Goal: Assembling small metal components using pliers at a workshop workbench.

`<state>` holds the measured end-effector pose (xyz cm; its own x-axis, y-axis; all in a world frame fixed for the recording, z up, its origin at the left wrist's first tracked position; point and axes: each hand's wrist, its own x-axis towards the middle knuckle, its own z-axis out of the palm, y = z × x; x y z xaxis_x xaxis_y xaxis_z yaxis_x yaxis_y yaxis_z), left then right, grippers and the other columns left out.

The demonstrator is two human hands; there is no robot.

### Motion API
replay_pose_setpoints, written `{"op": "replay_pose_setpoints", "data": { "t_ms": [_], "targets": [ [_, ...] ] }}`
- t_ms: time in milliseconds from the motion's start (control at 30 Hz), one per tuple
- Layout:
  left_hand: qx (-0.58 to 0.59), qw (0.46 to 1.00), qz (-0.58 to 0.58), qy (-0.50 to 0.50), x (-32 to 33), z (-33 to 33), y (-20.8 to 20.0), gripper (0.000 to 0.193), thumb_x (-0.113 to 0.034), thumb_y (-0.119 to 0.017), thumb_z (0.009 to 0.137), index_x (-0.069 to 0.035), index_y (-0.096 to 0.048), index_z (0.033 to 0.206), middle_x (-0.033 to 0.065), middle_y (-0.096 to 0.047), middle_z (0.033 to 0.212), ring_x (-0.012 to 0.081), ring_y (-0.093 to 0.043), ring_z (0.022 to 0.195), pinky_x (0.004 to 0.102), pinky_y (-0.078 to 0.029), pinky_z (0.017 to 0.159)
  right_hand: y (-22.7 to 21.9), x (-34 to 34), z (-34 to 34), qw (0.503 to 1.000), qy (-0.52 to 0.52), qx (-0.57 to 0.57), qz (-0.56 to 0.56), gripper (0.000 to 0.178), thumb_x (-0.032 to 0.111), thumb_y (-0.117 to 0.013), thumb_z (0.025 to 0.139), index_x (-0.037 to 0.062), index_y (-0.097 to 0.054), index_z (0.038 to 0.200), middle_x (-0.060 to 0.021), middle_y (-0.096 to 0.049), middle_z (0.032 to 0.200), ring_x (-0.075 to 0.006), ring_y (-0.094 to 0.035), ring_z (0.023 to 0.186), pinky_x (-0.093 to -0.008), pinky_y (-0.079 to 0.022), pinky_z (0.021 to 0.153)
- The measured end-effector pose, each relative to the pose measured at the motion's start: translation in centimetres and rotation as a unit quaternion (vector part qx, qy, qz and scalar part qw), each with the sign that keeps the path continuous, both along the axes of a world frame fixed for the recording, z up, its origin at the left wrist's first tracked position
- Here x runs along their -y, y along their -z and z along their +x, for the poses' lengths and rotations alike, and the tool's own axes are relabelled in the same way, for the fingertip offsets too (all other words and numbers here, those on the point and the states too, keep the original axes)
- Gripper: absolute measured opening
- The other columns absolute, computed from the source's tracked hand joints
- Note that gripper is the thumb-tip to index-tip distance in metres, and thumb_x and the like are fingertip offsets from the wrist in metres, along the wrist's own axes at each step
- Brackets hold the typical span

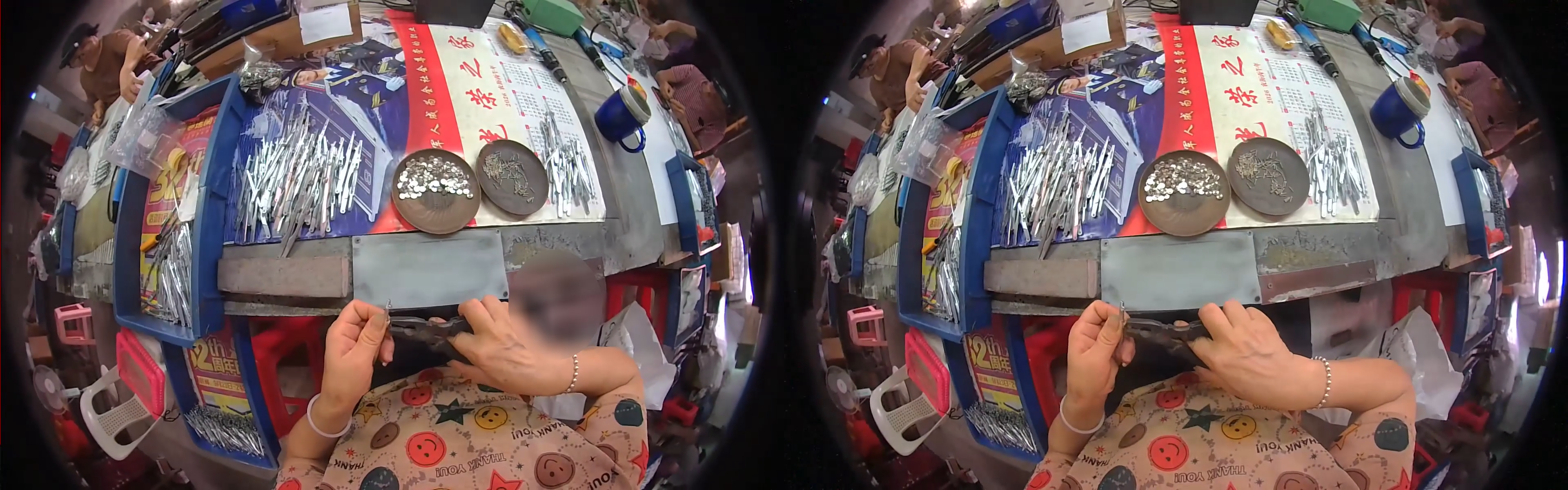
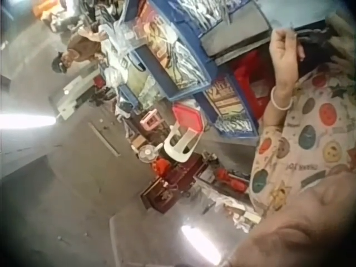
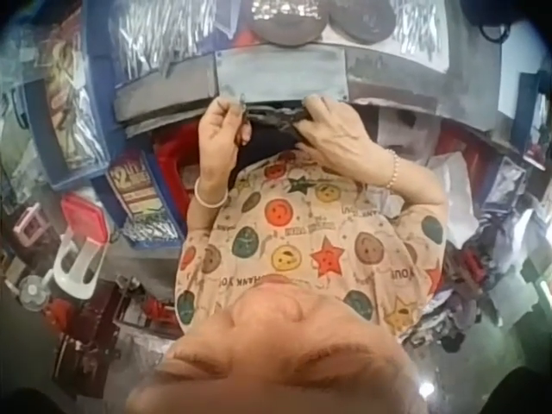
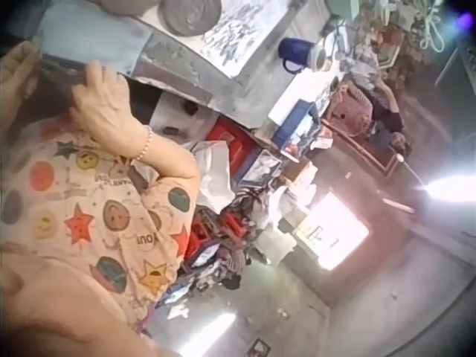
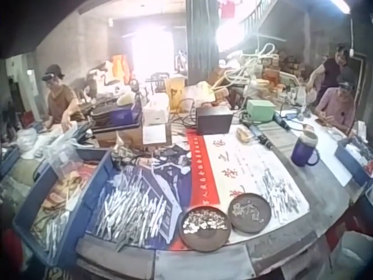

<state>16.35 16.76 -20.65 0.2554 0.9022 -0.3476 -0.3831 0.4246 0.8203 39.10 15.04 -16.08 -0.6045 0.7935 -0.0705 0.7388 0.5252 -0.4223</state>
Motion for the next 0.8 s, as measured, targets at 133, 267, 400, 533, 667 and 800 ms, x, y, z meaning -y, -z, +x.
{"op": "replay_pose_setpoints", "data": {
  "t_ms": [133,267,400,533,667,800],
  "targets": [
    [-0.011,1.000,0.002,0.000,0.1,0.0,0.2,0.016,-0.018,-0.055,0.101,-0.004,-0.052,0.094,-0.0001,-0.053,0.071,0.0069,-0.049,0.057,0.0200,-0.038,0.052,0.0,-0.1,-0.1,1.000,0.000,0.007,0.003,0.030,0.028,-0.077,0.071,0.0056,-0.068,0.088,-0.0122,-0.047,0.098,-0.0270,-0.048,0.088,-0.0365,-0.043,0.073],
    [-0.022,1.000,0.012,-0.002,0.1,0.1,0.3,0.015,-0.017,-0.056,0.100,-0.004,-0.052,0.094,-0.0001,-0.053,0.071,0.0069,-0.049,0.057,0.0198,-0.039,0.052,0.2,0.0,-0.1,0.999,-0.003,0.027,0.031,0.027,0.025,-0.077,0.065,0.0085,-0.066,0.083,-0.0093,-0.045,0.092,-0.0245,-0.049,0.085,-0.0334,-0.041,0.067],
    [-0.026,0.999,0.018,-0.005,0.1,0.4,0.7,0.015,-0.016,-0.056,0.100,-0.004,-0.052,0.093,-0.0003,-0.053,0.071,0.0068,-0.049,0.057,0.0197,-0.039,0.052,-0.2,0.1,-0.4,0.999,0.003,0.033,0.000,0.021,0.023,-0.075,0.066,0.0083,-0.065,0.077,-0.0104,-0.045,0.090,-0.0244,-0.050,0.080,-0.0338,-0.043,0.061],
    [-0.046,0.998,0.027,-0.017,0.2,0.1,0.9,0.012,-0.014,-0.055,0.100,-0.004,-0.053,0.093,-0.0003,-0.054,0.073,0.0057,-0.048,0.057,0.0196,-0.039,0.053,-0.4,-0.4,-0.8,0.991,0.018,-0.050,-0.125,0.024,0.026,-0.073,0.075,0.0039,-0.065,0.078,-0.0142,-0.046,0.088,-0.0284,-0.055,0.080,-0.0374,-0.046,0.061],
    [-0.089,0.995,0.014,-0.032,1.5,-1.1,0.7,0.009,-0.010,-0.054,0.100,-0.004,-0.055,0.094,-0.0016,-0.055,0.070,0.0043,-0.050,0.058,0.0198,-0.041,0.052,-0.7,-2.3,-0.7,0.877,-0.038,-0.170,-0.449,0.044,0.032,-0.072,0.079,0.0059,-0.067,0.115,-0.0157,-0.048,0.093,-0.0292,-0.057,0.078,-0.0350,-0.048,0.069],
    [-0.099,0.993,0.032,-0.062,3.5,-3.1,1.2,0.011,-0.013,-0.057,0.098,-0.003,-0.056,0.094,-0.0002,-0.057,0.073,0.0051,-0.054,0.062,0.0206,-0.045,0.056,0.2,-1.5,-0.8,0.855,-0.071,-0.211,-0.469,0.050,0.029,-0.075,0.077,0.0063,-0.067,0.121,-0.0126,-0.048,0.094,-0.0262,-0.051,0.090,-0.0319,-0.045,0.077]
  ]
}}
